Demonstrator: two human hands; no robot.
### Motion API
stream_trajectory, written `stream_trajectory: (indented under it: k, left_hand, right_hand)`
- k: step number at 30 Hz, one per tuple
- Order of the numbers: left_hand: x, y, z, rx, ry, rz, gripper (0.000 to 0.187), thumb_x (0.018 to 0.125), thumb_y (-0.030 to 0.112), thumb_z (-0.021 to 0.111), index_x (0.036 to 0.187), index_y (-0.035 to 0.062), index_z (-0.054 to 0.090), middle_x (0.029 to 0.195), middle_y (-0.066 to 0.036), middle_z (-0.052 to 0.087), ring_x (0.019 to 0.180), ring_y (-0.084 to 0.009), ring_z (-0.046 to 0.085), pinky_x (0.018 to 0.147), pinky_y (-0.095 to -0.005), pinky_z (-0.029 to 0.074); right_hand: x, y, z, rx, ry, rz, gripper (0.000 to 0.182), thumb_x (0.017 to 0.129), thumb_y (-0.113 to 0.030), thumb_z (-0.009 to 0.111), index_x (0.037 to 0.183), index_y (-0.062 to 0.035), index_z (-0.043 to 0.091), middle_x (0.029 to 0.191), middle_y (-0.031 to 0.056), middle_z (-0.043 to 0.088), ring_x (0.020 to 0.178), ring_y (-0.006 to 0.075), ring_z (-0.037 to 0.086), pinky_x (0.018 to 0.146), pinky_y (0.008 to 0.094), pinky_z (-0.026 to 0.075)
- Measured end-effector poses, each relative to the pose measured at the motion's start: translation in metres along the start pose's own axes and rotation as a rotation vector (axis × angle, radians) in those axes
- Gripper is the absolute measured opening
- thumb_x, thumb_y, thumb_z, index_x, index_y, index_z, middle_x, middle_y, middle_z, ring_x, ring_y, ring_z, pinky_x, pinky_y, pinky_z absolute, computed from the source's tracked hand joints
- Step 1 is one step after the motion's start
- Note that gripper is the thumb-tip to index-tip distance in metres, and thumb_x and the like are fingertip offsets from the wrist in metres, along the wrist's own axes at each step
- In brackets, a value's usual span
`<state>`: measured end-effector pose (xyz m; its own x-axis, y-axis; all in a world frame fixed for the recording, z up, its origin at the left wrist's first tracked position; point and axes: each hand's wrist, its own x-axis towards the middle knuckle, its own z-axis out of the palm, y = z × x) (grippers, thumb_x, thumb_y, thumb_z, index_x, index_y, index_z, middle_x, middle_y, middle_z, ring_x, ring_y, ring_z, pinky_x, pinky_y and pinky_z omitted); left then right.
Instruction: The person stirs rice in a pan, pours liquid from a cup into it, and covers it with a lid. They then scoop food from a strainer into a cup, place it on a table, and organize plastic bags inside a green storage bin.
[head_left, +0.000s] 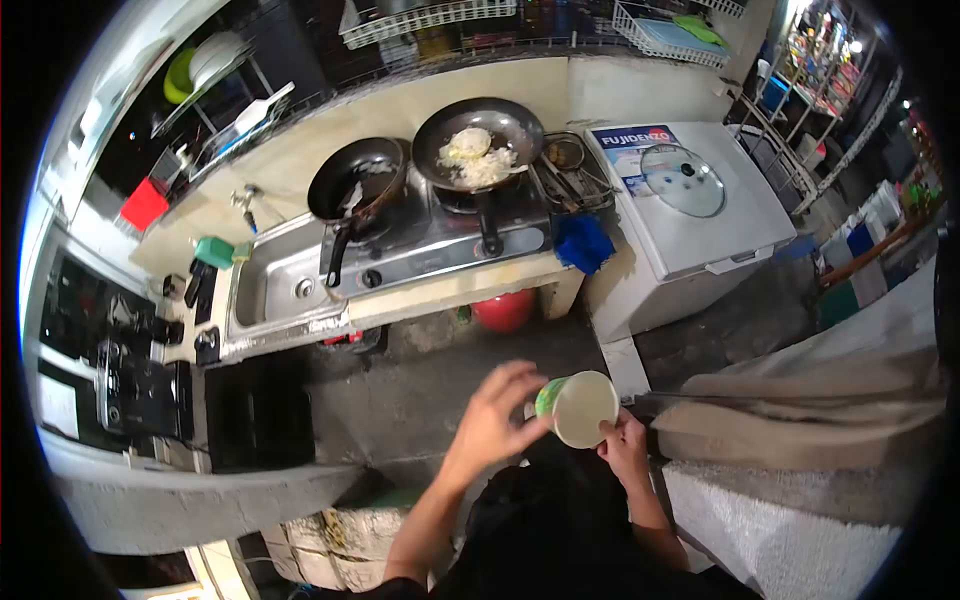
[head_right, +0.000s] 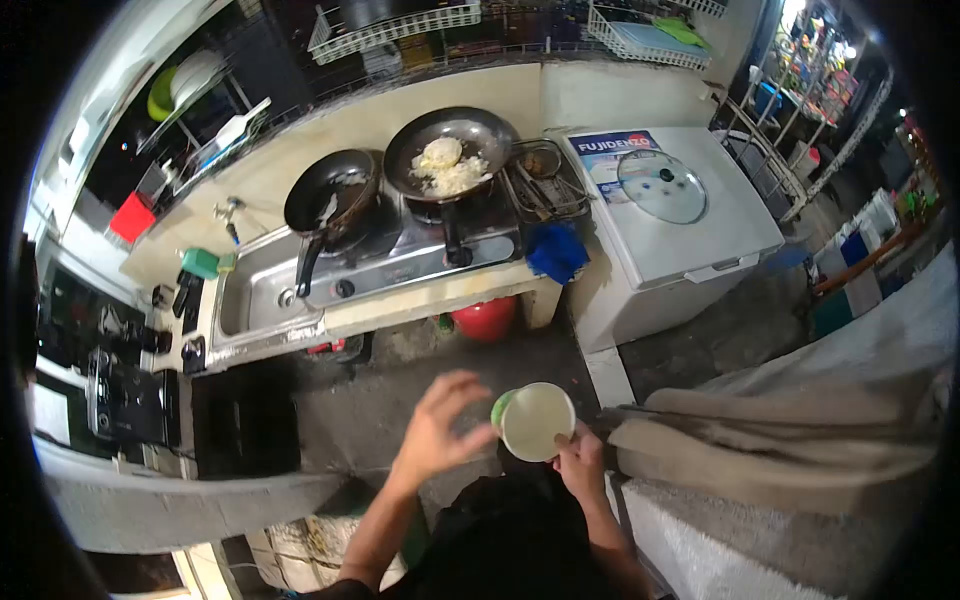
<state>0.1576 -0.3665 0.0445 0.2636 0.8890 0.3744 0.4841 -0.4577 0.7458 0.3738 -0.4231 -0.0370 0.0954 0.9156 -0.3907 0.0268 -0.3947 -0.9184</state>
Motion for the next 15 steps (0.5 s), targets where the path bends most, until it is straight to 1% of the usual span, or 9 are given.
stream_trajectory:
  k: [3, 5, 6, 7, 9, 10, 11, 14, 15]
  left_hand:
    - [0.088, -0.048, -0.005, -0.001, 0.085, -0.001, 0.021, 0.074, 0.014, 0.070, 0.090, 0.0012, 0.066, 0.089, -0.014, 0.064, 0.080, -0.0267, 0.063, 0.071, -0.0334, 0.051]
    - [0.157, -0.083, -0.018, 0.070, 0.133, -0.193, 0.014, 0.076, 0.011, 0.067, 0.086, 0.0002, 0.068, 0.083, -0.013, 0.066, 0.070, -0.0253, 0.063, 0.064, -0.0318, 0.051]
    - [0.194, -0.127, -0.025, 0.072, 0.161, -0.067, 0.014, 0.078, 0.011, 0.064, 0.085, -0.0001, 0.068, 0.080, -0.015, 0.067, 0.067, -0.0248, 0.064, 0.062, -0.0308, 0.050]
    - [0.229, -0.157, -0.038, 0.155, 0.134, -0.099, 0.016, 0.078, 0.014, 0.062, 0.084, -0.0004, 0.068, 0.078, -0.017, 0.066, 0.069, -0.0307, 0.065, 0.063, -0.0356, 0.051]
    - [0.290, -0.239, -0.052, 0.440, 0.127, -0.151, 0.019, 0.076, 0.016, 0.061, 0.080, -0.0012, 0.067, 0.076, -0.019, 0.065, 0.074, -0.0376, 0.064, 0.068, -0.0418, 0.051]
    - [0.317, -0.276, -0.058, 0.540, 0.074, -0.141, 0.019, 0.075, 0.017, 0.062, 0.080, -0.0015, 0.067, 0.078, -0.020, 0.065, 0.076, -0.0394, 0.062, 0.071, -0.0439, 0.050]
    - [0.338, -0.307, -0.061, 0.640, 0.014, -0.137, 0.020, 0.074, 0.017, 0.062, 0.079, -0.0017, 0.066, 0.079, -0.021, 0.064, 0.079, -0.0411, 0.061, 0.073, -0.0460, 0.050]
    - [0.376, -0.370, -0.061, 0.698, -0.013, -0.200, 0.021, 0.072, 0.018, 0.064, 0.079, -0.0017, 0.065, 0.083, -0.023, 0.064, 0.082, -0.0397, 0.061, 0.074, -0.0457, 0.050]
    - [0.386, -0.382, -0.060, 0.694, -0.022, -0.197, 0.021, 0.072, 0.018, 0.064, 0.079, -0.0017, 0.065, 0.083, -0.023, 0.064, 0.082, -0.0397, 0.061, 0.074, -0.0457, 0.050]
  right_hand:
    - [0.025, 0.003, -0.006, 0.076, 0.099, 0.035, 0.019, 0.088, -0.010, 0.053, 0.105, -0.0002, 0.055, 0.071, 0.0039, 0.060, 0.051, 0.0057, 0.052, 0.042, 0.0189, 0.039]
    - [0.045, 0.011, -0.004, 0.167, 0.239, -0.032, 0.013, 0.087, -0.011, 0.053, 0.096, -0.0016, 0.056, 0.060, 0.0026, 0.055, 0.042, 0.0046, 0.045, 0.037, 0.0180, 0.033]
    - [0.057, 0.011, -0.006, 0.220, 0.259, -0.041, 0.013, 0.087, -0.011, 0.054, 0.096, -0.0020, 0.056, 0.060, 0.0027, 0.055, 0.042, 0.0047, 0.045, 0.036, 0.0180, 0.032]
    - [0.071, 0.015, -0.007, 0.268, 0.308, -0.034, 0.013, 0.087, -0.011, 0.053, 0.096, -0.0021, 0.056, 0.060, 0.0027, 0.055, 0.042, 0.0044, 0.045, 0.035, 0.0186, 0.031]
    - [0.104, 0.035, -0.020, 0.116, 0.437, -0.151, 0.012, 0.087, -0.009, 0.052, 0.096, -0.0022, 0.056, 0.060, 0.0024, 0.055, 0.042, 0.0045, 0.045, 0.036, 0.0190, 0.031]
    - [0.113, 0.012, -0.017, 0.257, 0.489, -0.072, 0.014, 0.087, -0.010, 0.052, 0.098, -0.0024, 0.057, 0.061, 0.0019, 0.055, 0.042, 0.0048, 0.045, 0.036, 0.0198, 0.032]
    - [0.127, 0.019, -0.027, 0.310, 0.457, -0.074, 0.020, 0.087, -0.010, 0.053, 0.104, -0.0023, 0.058, 0.071, 0.0021, 0.058, 0.049, 0.0049, 0.048, 0.040, 0.0197, 0.036]
    - [0.146, -0.021, -0.031, 0.211, 0.599, 0.026, 0.023, 0.087, -0.008, 0.052, 0.108, -0.0017, 0.057, 0.071, 0.0018, 0.057, 0.049, 0.0043, 0.047, 0.041, 0.0190, 0.036]
    - [0.151, -0.035, -0.035, 0.238, 0.579, -0.058, 0.026, 0.086, -0.007, 0.052, 0.111, -0.0015, 0.055, 0.073, 0.0018, 0.058, 0.049, 0.0042, 0.047, 0.041, 0.0188, 0.036]
